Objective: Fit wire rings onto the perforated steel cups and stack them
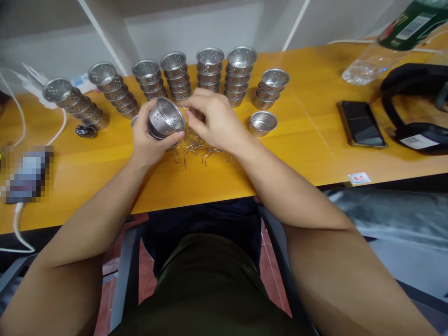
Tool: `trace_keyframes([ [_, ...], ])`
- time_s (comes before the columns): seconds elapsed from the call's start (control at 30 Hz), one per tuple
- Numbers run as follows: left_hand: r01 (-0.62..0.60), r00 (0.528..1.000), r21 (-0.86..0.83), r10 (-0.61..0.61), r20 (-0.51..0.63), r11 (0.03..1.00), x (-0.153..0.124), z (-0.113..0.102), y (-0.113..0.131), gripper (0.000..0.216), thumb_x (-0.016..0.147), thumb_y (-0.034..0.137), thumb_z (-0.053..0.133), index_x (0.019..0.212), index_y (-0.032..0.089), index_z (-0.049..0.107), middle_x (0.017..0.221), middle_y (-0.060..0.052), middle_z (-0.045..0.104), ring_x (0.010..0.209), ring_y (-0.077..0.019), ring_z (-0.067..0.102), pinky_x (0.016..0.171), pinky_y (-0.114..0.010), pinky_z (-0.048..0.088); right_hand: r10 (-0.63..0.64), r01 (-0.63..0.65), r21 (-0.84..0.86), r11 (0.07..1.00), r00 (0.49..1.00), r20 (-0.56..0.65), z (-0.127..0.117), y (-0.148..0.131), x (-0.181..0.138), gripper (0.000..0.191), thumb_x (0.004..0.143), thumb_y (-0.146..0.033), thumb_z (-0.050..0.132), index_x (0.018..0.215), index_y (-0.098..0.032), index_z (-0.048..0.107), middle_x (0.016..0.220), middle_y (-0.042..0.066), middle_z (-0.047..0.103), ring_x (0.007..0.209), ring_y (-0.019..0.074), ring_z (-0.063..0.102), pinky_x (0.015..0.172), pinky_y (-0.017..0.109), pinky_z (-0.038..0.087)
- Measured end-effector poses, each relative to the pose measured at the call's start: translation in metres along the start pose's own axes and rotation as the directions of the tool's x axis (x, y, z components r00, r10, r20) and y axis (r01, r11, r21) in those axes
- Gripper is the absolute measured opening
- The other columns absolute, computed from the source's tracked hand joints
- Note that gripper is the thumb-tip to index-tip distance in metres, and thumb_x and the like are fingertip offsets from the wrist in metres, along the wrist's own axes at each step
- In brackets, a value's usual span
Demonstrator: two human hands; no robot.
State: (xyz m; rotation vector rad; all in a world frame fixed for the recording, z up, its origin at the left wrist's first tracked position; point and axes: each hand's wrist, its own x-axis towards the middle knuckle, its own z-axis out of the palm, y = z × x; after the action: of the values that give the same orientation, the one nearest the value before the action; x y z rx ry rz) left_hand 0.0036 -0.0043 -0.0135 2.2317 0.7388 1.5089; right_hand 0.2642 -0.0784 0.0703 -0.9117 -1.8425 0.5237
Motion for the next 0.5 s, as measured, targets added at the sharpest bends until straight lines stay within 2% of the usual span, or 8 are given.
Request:
trace_keyframes([
  [0.07,-0.014,1.000,0.000,0.014,-0.002,1.000,0.000,-0.001,-0.002,0.113,0.083,0.093,0.105,0.169,0.033,0.060,0.161,-0.014,0.076,0.162,-0.0453,0.071,0.146,-0.067,0.056,0.069,-0.066,0.119,0.991,0.997,-0.021,0.008,0.012,0.003,0.039,0.110,-0.064,0.090,0.128,-0.030,0.087,0.090,0.005,0.070,0.078,0.0249,0.073,0.073,0.042,0.068],
  [0.13,-0.033,0.999,-0.008,0.033,-0.007,0.999,0.000,-0.002,-0.001,0.114,0.082,0.095,0.104,0.168,0.033,0.062,0.161,-0.013,0.077,0.159,-0.0448,0.073,0.145,-0.067,0.057,0.109,-0.101,0.188,0.977,0.994,-0.031,0.014,0.023,0.005,0.043,0.109,-0.066,0.091,0.131,-0.029,0.085,0.081,0.002,0.065,0.069,0.0223,0.068,0.065,0.039,0.064],
  [0.3,-0.005,1.000,0.003,0.005,0.002,1.000,0.001,-0.001,0.010,0.114,0.080,0.098,0.104,0.162,0.030,0.063,0.155,-0.012,0.081,0.155,-0.0453,0.077,0.136,-0.066,0.064,0.073,-0.061,0.142,0.988,0.994,-0.080,0.015,0.025,0.007,0.040,0.111,-0.062,0.090,0.138,-0.033,0.085,0.078,0.000,0.059,0.072,0.0235,0.063,0.073,0.042,0.068],
  [0.43,0.002,1.000,-0.041,-0.001,0.012,0.999,0.000,-0.003,0.014,0.100,0.094,0.096,0.095,0.164,0.034,0.060,0.158,-0.007,0.080,0.156,-0.0385,0.077,0.132,-0.064,0.066,0.066,-0.060,0.099,0.993,0.996,-0.056,0.010,0.016,0.006,0.032,0.113,-0.056,0.088,0.131,-0.030,0.089,0.085,0.002,0.069,0.074,0.0228,0.061,0.072,0.041,0.065],
  [0.5,-0.003,1.000,-0.041,0.004,0.017,0.999,-0.001,-0.003,0.012,0.103,0.092,0.096,0.097,0.163,0.032,0.061,0.157,-0.009,0.080,0.155,-0.0394,0.076,0.134,-0.065,0.064,0.058,-0.053,0.081,0.995,0.997,-0.058,0.009,0.014,0.005,0.024,0.113,-0.048,0.085,0.124,-0.027,0.091,0.086,0.003,0.073,0.074,0.0218,0.060,0.072,0.040,0.064],
])
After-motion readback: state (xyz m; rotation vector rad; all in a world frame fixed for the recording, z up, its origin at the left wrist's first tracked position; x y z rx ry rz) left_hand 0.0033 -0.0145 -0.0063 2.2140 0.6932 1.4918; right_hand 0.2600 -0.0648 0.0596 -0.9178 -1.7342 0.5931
